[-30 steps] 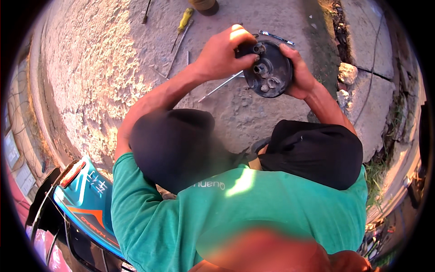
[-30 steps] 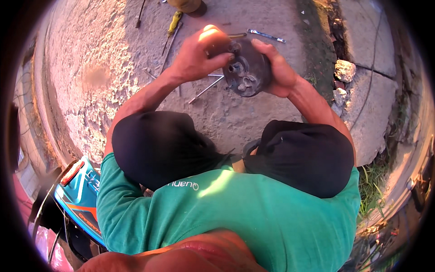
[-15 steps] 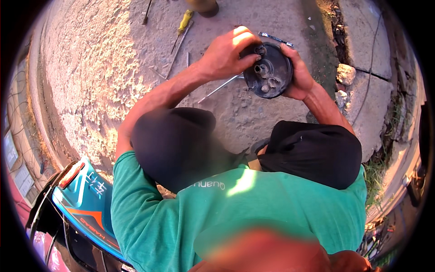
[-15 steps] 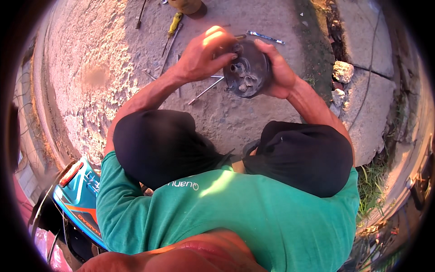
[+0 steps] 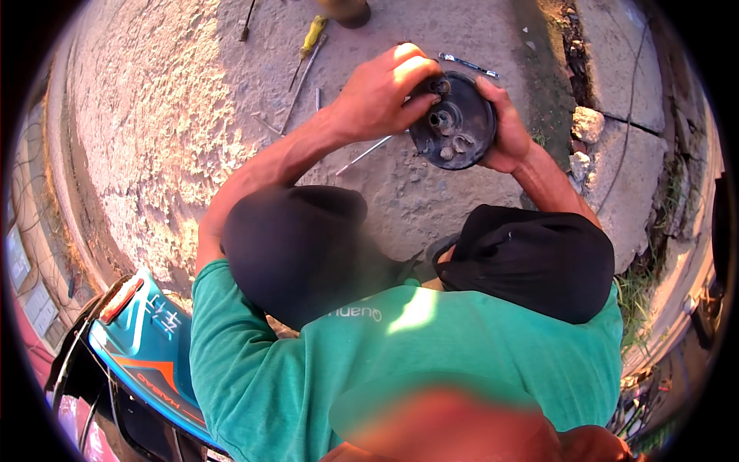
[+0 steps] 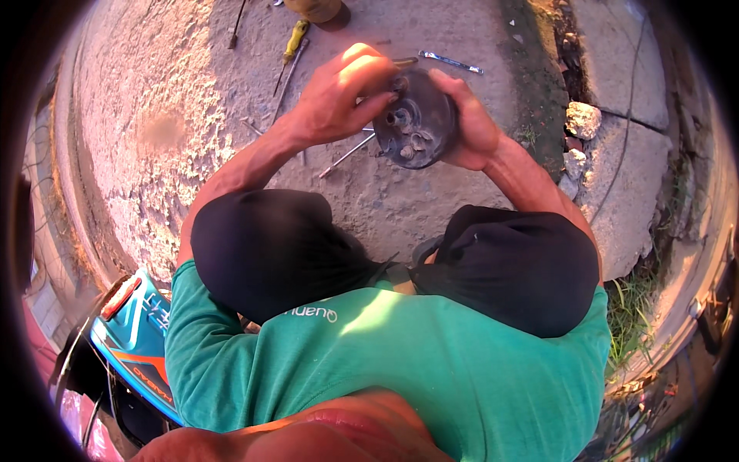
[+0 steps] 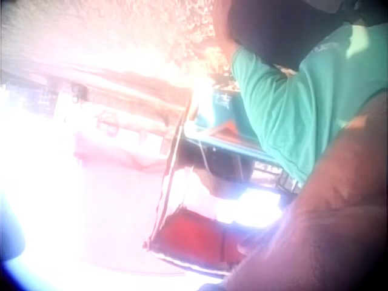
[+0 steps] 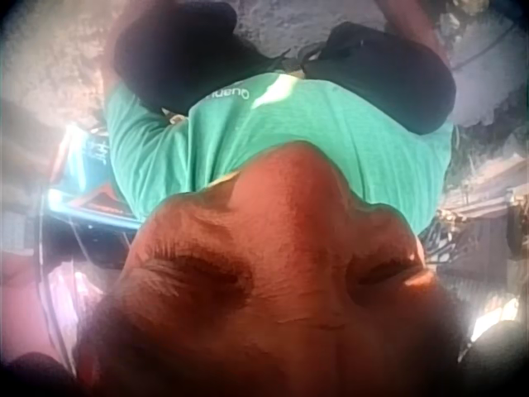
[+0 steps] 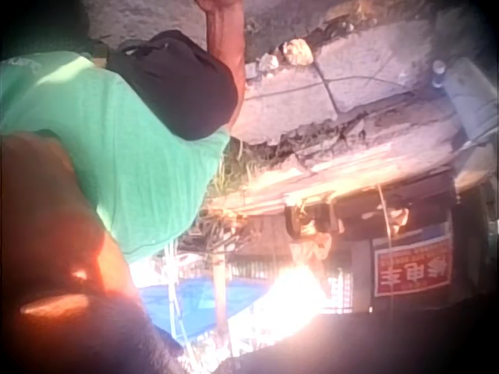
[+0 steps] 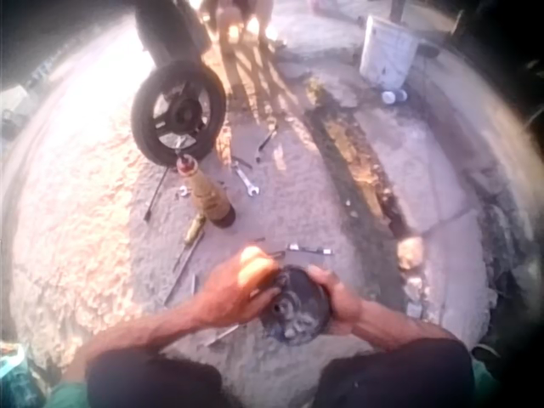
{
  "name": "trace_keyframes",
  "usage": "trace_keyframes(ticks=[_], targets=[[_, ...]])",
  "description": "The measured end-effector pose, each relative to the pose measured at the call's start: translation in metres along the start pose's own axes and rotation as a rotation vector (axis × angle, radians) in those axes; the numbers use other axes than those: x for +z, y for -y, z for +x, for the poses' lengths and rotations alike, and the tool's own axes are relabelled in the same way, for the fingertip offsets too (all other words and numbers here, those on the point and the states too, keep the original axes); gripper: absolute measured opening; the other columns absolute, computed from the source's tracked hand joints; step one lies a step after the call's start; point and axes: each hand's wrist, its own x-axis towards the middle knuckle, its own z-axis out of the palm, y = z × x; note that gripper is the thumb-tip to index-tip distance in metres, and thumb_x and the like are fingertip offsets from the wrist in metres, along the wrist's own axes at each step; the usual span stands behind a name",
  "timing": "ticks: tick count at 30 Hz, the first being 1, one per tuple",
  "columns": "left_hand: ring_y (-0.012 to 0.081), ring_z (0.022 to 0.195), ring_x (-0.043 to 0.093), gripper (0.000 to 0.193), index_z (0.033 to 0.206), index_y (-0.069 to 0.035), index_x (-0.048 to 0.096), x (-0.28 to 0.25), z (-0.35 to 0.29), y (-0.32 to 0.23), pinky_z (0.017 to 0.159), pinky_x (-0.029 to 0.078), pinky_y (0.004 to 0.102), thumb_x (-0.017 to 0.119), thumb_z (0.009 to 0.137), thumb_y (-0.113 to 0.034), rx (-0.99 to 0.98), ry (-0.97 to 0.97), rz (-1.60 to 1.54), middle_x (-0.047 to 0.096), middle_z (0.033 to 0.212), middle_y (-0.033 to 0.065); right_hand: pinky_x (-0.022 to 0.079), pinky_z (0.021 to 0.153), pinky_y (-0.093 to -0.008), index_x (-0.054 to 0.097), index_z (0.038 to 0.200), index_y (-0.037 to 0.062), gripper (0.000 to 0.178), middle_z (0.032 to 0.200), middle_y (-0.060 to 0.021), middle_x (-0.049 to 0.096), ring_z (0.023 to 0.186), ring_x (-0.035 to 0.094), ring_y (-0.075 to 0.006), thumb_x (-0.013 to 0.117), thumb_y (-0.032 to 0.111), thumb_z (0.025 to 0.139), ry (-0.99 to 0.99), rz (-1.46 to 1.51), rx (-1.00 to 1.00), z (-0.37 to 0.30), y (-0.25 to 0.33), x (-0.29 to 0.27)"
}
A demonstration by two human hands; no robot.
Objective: The person cleans and reassembles a motorcycle drum brake assembly by hand using a liquid from a bottle, pliers, and a screwdriver.
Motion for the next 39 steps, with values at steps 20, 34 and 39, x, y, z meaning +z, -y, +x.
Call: trace_keyframes(ticks=[20, 34, 39], targets=[[0.0214, 0.085, 0.072, 0.036, 0.109, -0.001, 0.065, 0.002, -0.004, -0.013, 0.077, 0.057, 0.0365, 0.076, 0.094, -0.032, -0.516, 0.117, -0.344, 0.075, 0.096, 0.0136, 0.055, 0.091, -0.0336, 0.061, 0.132, 0.0033, 0.057, 0.116, -0.0076, 0.069, 0.105, 0.066, -0.016, 0.055, 0.052, 0.103, 0.022, -0.343, -0.01, -0.005, -0.003, -0.006], [0.0214, 0.062, 0.063, 0.026, 0.094, -0.003, 0.065, -0.03, 0.009, -0.021, 0.06, 0.051, 0.035, 0.072, 0.1, -0.027, -0.294, 0.103, -0.152, 0.066, 0.072, 0.0095, 0.054, 0.1, -0.0378, 0.053, 0.143, 0.0023, 0.07, 0.129, -0.0114, 0.066, 0.115, 0.065, -0.0191, 0.058, 0.057, 0.099, 0.122, -0.4, -0.047, 0.0, -0.003, 0.002], [0.0186, 0.064, 0.065, 0.035, 0.096, -0.002, 0.068, -0.027, 0.007, -0.021, 0.06, 0.051, 0.0346, 0.072, 0.099, -0.036, -0.378, -0.039, -0.265, 0.069, 0.073, 0.0087, 0.052, 0.105, -0.0396, 0.048, 0.149, 0.0017, 0.076, 0.138, -0.0124, 0.062, 0.121, 0.064, -0.0212, 0.058, 0.057, 0.098, 0.054, -0.299, -0.078, -0.008, 0.001, -0.006]])
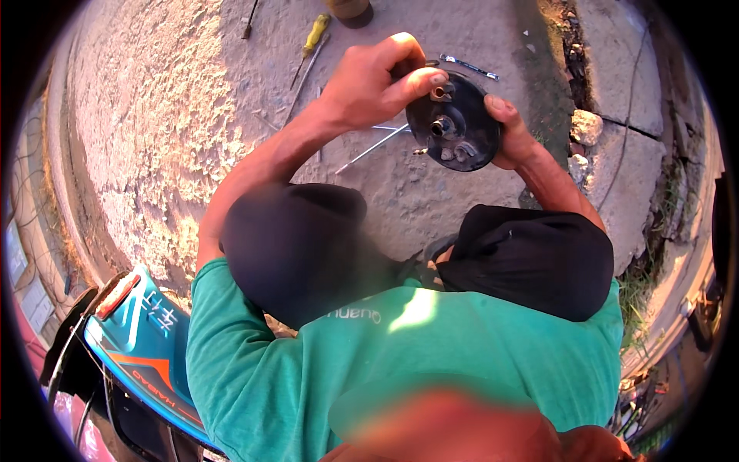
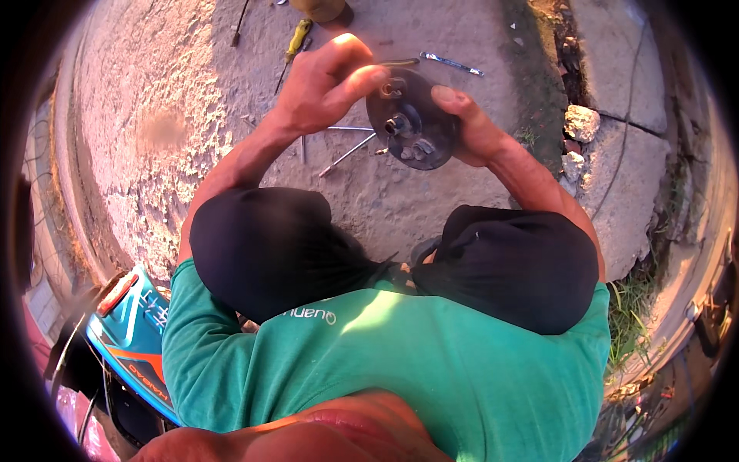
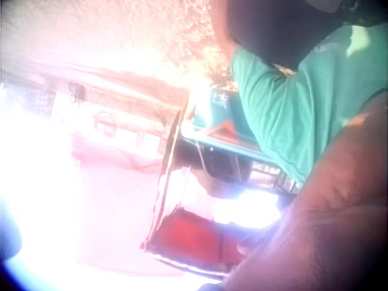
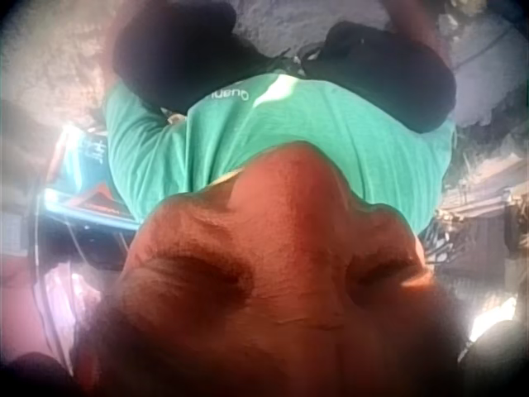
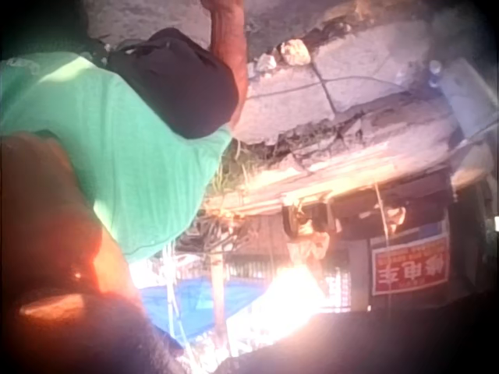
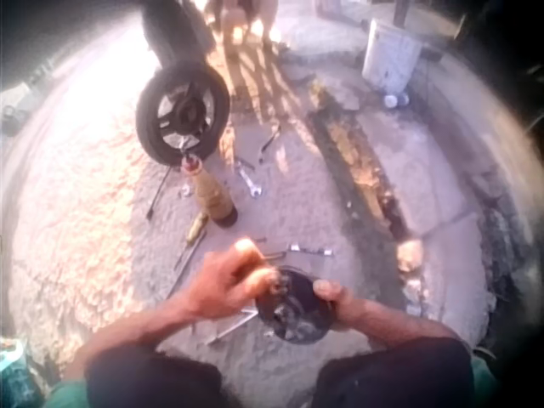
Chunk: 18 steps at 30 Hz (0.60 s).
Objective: The person cleans and reassembles a motorcycle drum brake assembly by hand using a liquid from a bottle, pliers, and a screwdriver.
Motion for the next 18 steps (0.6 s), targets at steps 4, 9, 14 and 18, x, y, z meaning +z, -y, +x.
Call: trace_keyframes(ticks=[4, 9, 14, 18], targets=[[0.0146, 0.07, 0.064, 0.04, 0.099, -0.001, 0.071, -0.015, 0.015, -0.007, 0.065, 0.05, 0.0322, 0.068, 0.101, -0.041, -0.341, 0.354, -0.149, 0.069, 0.076, 0.0052, 0.053, 0.106, -0.0415, 0.047, 0.15, 0.0005, 0.078, 0.139, -0.0134, 0.062, 0.122, 0.065, -0.0232, 0.06, 0.056, 0.097, 0.037, 0.11, 0.063, -0.004, 0.013, -0.019], [0.0161, 0.073, 0.062, 0.05, 0.1, 0.0, 0.074, -0.031, 0.052, -0.031, 0.068, 0.05, 0.0343, 0.062, 0.104, -0.049, -0.236, 0.693, 0.146, 0.065, 0.075, 0.0059, 0.054, 0.104, -0.0389, 0.046, 0.151, 0.0003, 0.077, 0.137, -0.0129, 0.064, 0.12, 0.065, -0.0221, 0.063, 0.051, 0.096, 0.099, 0.072, 0.101, 0.002, 0.028, -0.032], [0.0189, 0.068, 0.061, 0.055, 0.1, 0.004, 0.074, -0.038, 0.07, -0.065, 0.065, 0.05, 0.0365, 0.062, 0.103, -0.049, -0.359, 0.626, 0.142, 0.063, 0.072, 0.0075, 0.051, 0.104, -0.0358, 0.044, 0.153, 0.0024, 0.083, 0.136, -0.0113, 0.06, 0.118, 0.062, -0.0193, 0.071, 0.046, 0.088, 0.226, -0.055, -0.039, 0.017, 0.061, -0.023], [0.0226, 0.067, 0.065, 0.048, 0.101, -0.001, 0.076, -0.022, 0.06, -0.064, 0.065, 0.052, 0.0394, 0.065, 0.101, -0.048, -0.268, 0.561, 0.268, 0.067, 0.074, 0.0159, 0.048, 0.106, -0.0349, 0.04, 0.155, -0.0002, 0.09, 0.136, -0.0128, 0.06, 0.119, 0.061, -0.0203, 0.073, 0.044, 0.084, 0.1, -0.194, -0.08, 0.014, 0.056, -0.024]])
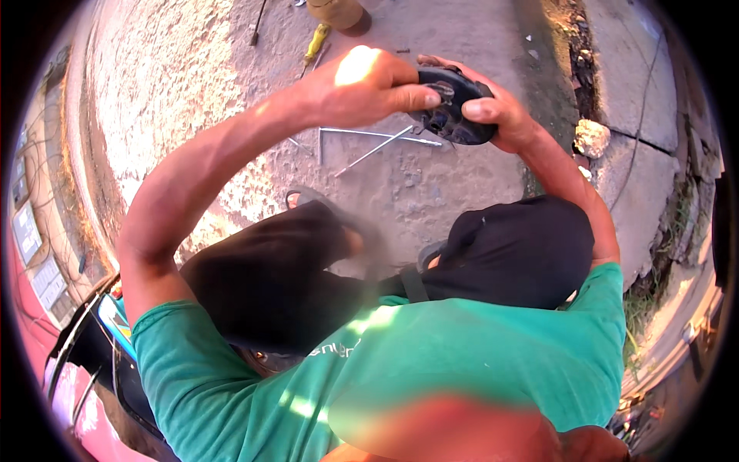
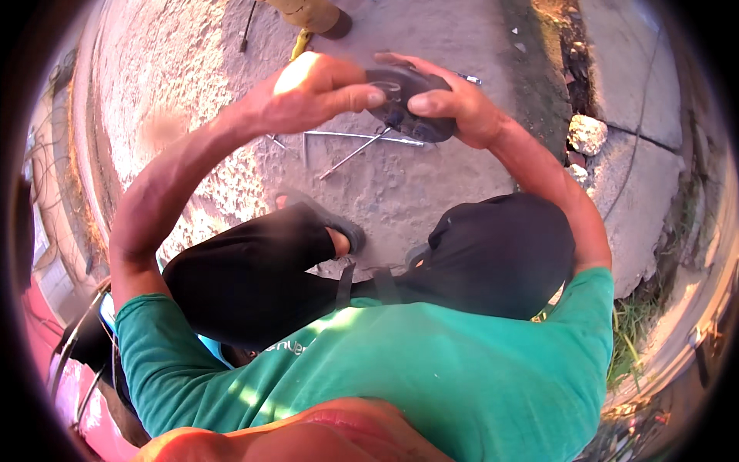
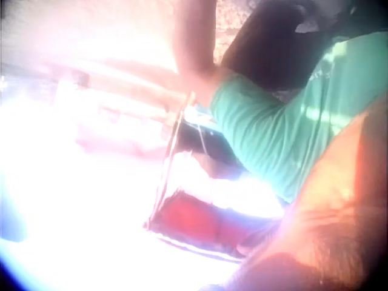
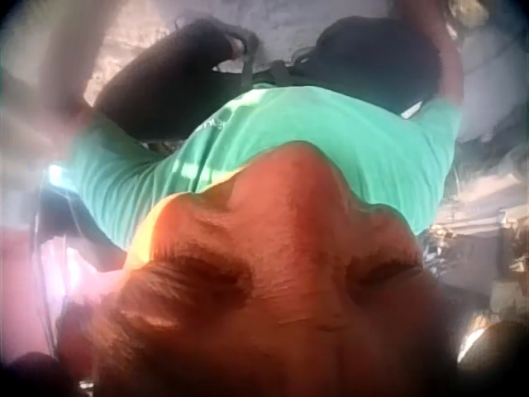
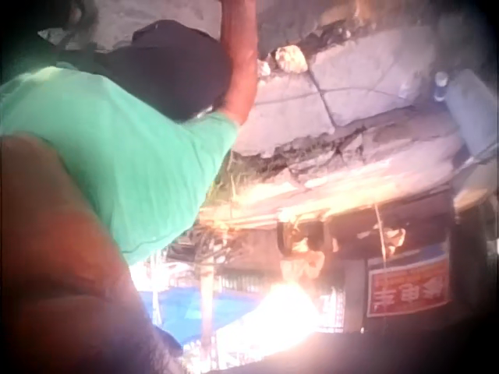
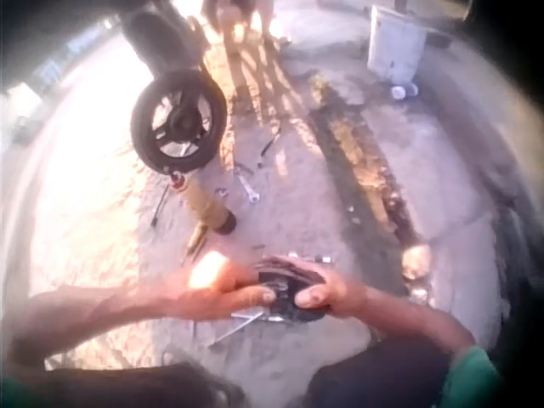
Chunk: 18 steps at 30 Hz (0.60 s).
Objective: The person cleans and reassembles a motorcycle drum brake assembly by hand using a liquid from a bottle, pliers, and a screwdriver.
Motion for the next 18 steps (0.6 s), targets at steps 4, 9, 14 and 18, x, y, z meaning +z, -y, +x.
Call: trace_keyframes(ticks=[4, 9, 14, 18], targets=[[0.0343, 0.069, 0.07, 0.038, 0.095, -0.004, 0.076, 0.015, -0.02, -0.002, 0.065, 0.055, 0.0434, 0.067, 0.099, -0.041, 0.03, -0.234, 0.218, 0.071, 0.075, 0.0165, 0.049, 0.103, -0.0345, 0.042, 0.152, -0.0008, 0.082, 0.131, -0.0124, 0.062, 0.115, 0.062, -0.0193, 0.069, 0.039, 0.086, 0.026, 0.099, 0.039, 0.011, -0.001, 0.009], [0.0334, 0.065, 0.069, 0.025, 0.1, -0.01, 0.074, 0.021, -0.027, 0.015, 0.058, 0.053, 0.0433, 0.07, 0.098, -0.035, 0.081, -0.347, 0.339, 0.069, 0.072, 0.0101, 0.051, 0.1, -0.0344, 0.048, 0.148, 0.0013, 0.073, 0.131, -0.0106, 0.063, 0.115, 0.062, -0.0173, 0.066, 0.038, 0.088, 0.06, 0.167, 0.13, 0.027, 0.001, 0.013], [0.0287, 0.069, 0.069, 0.044, 0.093, -0.007, 0.076, 0.005, -0.011, 0.051, 0.064, 0.052, 0.041, 0.062, 0.101, -0.049, 0.076, -0.293, 0.038, 0.069, 0.071, 0.0125, 0.055, 0.096, -0.0359, 0.056, 0.141, 0.0012, 0.062, 0.126, -0.011, 0.068, 0.11, 0.067, -0.0193, 0.065, 0.04, 0.094, 0.034, 0.239, 0.328, 0.044, 0.019, 0.008], [0.0141, 0.062, 0.055, 0.052, 0.089, -0.006, 0.072, 0.006, -0.001, 0.087, 0.06, 0.042, 0.032, 0.056, 0.106, -0.053, -0.078, -0.01, -0.532, 0.059, 0.066, 0.0035, 0.057, 0.094, -0.0368, 0.059, 0.137, 0.0009, 0.059, 0.123, -0.0119, 0.071, 0.106, 0.07, -0.0215, 0.065, 0.044, 0.098, -0.004, 0.169, 0.453, 0.061, 0.031, 0.005]])
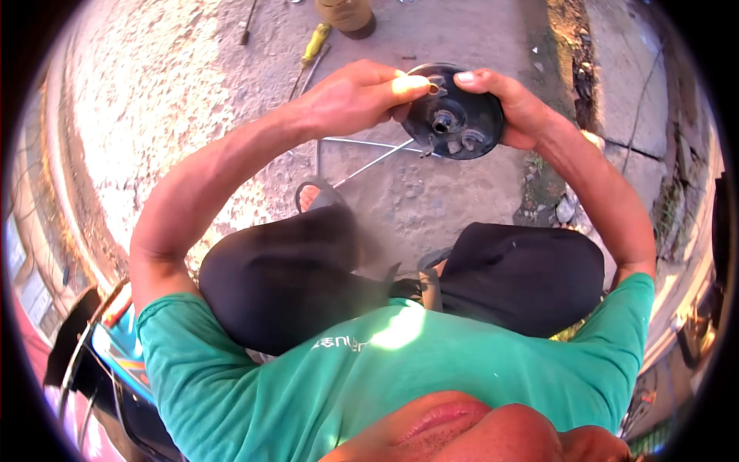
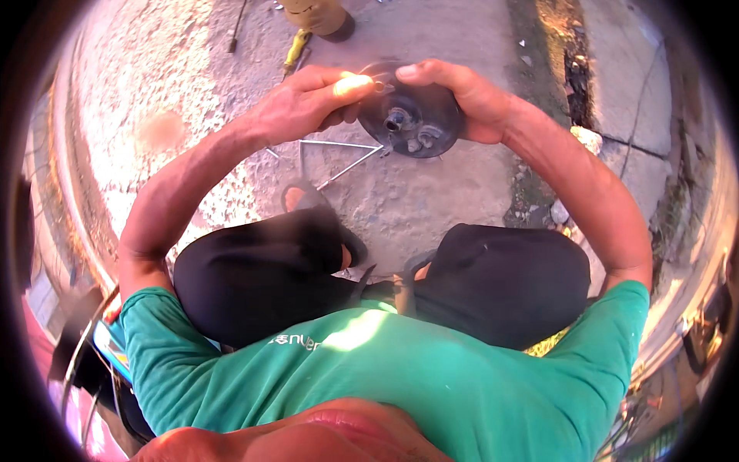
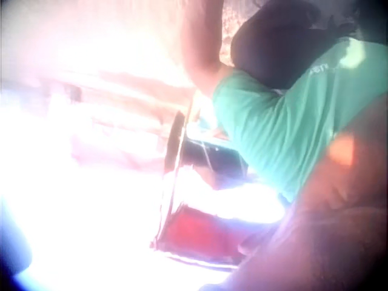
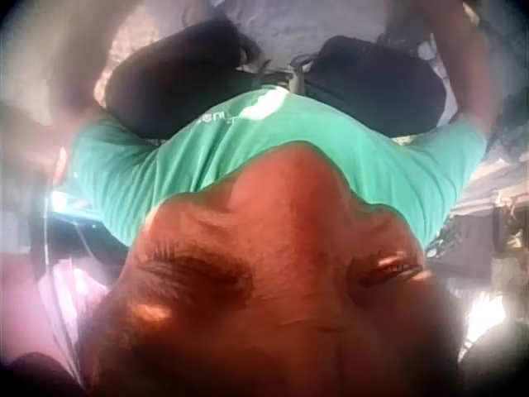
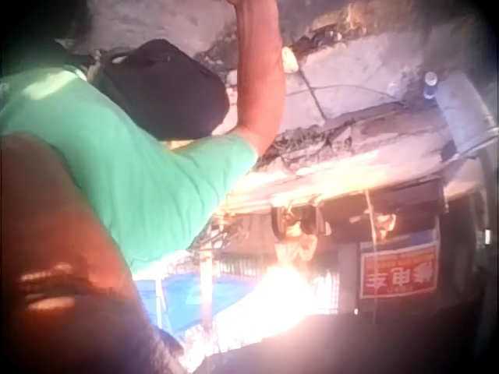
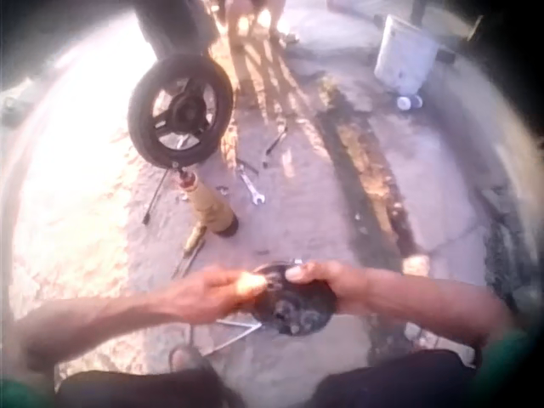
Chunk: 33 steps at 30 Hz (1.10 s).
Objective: The person cleans and reassembles a motorcycle drum brake assembly by hand using a liquid from a bottle, pliers, and a screwdriver.
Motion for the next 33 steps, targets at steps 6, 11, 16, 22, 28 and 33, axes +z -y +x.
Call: trace_keyframes(ticks=[6, 11, 16, 22, 28, 33], targets=[[0.0092, 0.056, 0.043, 0.056, 0.083, -0.005, 0.068, -0.012, 0.017, 0.047, 0.053, 0.033, 0.0294, 0.05, 0.109, -0.052, -0.13, 0.101, -0.186, 0.048, 0.061, -0.0026, 0.055, 0.097, -0.0338, 0.055, 0.142, -0.0008, 0.057, 0.128, -0.0132, 0.068, 0.111, 0.068, -0.0182, 0.073, 0.029, 0.096, -0.469, -0.255, -0.159, 0.015, -0.021, 0.003], [0.0077, 0.056, 0.041, 0.055, 0.081, -0.004, 0.068, -0.002, 0.023, 0.088, 0.052, 0.032, 0.0279, 0.051, 0.109, -0.048, -0.122, 0.097, -0.407, 0.05, 0.061, -0.0027, 0.055, 0.095, -0.0318, 0.057, 0.139, -0.0047, 0.054, 0.123, -0.014, 0.07, 0.109, 0.067, -0.0174, 0.073, 0.027, 0.099, -0.685, -0.532, -0.209, 0.047, -0.067, 0.003], [0.0332, 0.07, 0.068, 0.048, 0.099, -0.001, 0.074, 0.0, 0.022, 0.121, 0.066, 0.051, 0.041, 0.055, 0.107, -0.045, 0.267, -0.329, 0.109, 0.071, 0.077, 0.019, 0.055, 0.091, -0.0317, 0.063, 0.129, -0.0042, 0.043, 0.115, -0.0103, 0.072, 0.103, 0.067, -0.0149, 0.071, 0.028, 0.101, -0.666, -0.322, -0.214, 0.081, -0.069, 0.012], [0.0413, 0.083, 0.07, 0.037, 0.102, -0.003, 0.072, -0.011, -0.003, 0.137, 0.075, 0.053, 0.047, 0.064, 0.102, -0.04, 0.218, -0.52, 0.212, 0.071, 0.087, 0.0224, 0.056, 0.088, -0.0323, 0.063, 0.129, -0.0033, 0.044, 0.115, -0.0107, 0.073, 0.1, 0.069, -0.0169, 0.065, 0.033, 0.105, -0.584, -0.18, -0.181, 0.119, -0.06, 0.021], [0.037, 0.088, 0.07, 0.033, 0.116, -0.01, 0.069, -0.007, -0.02, 0.127, 0.076, 0.056, 0.0462, 0.075, 0.094, -0.034, 0.32, -0.63, 0.459, 0.071, 0.093, 0.0147, 0.057, 0.086, -0.0328, 0.063, 0.129, -0.0031, 0.042, 0.116, -0.0108, 0.072, 0.1, 0.069, -0.0173, 0.063, 0.03, 0.105, -0.521, -0.215, -0.153, 0.122, -0.051, 0.024], [0.0333, 0.092, 0.067, 0.037, 0.118, -0.011, 0.07, -0.004, -0.003, 0.119, 0.075, 0.056, 0.0434, 0.08, 0.086, -0.026, 0.525, -0.718, 0.663, 0.064, 0.099, 0.0112, 0.057, 0.085, -0.0328, 0.063, 0.129, -0.0027, 0.04, 0.116, -0.0107, 0.072, 0.099, 0.069, -0.0167, 0.063, 0.029, 0.104, -0.5, -0.161, -0.151, 0.107, -0.047, 0.018]])
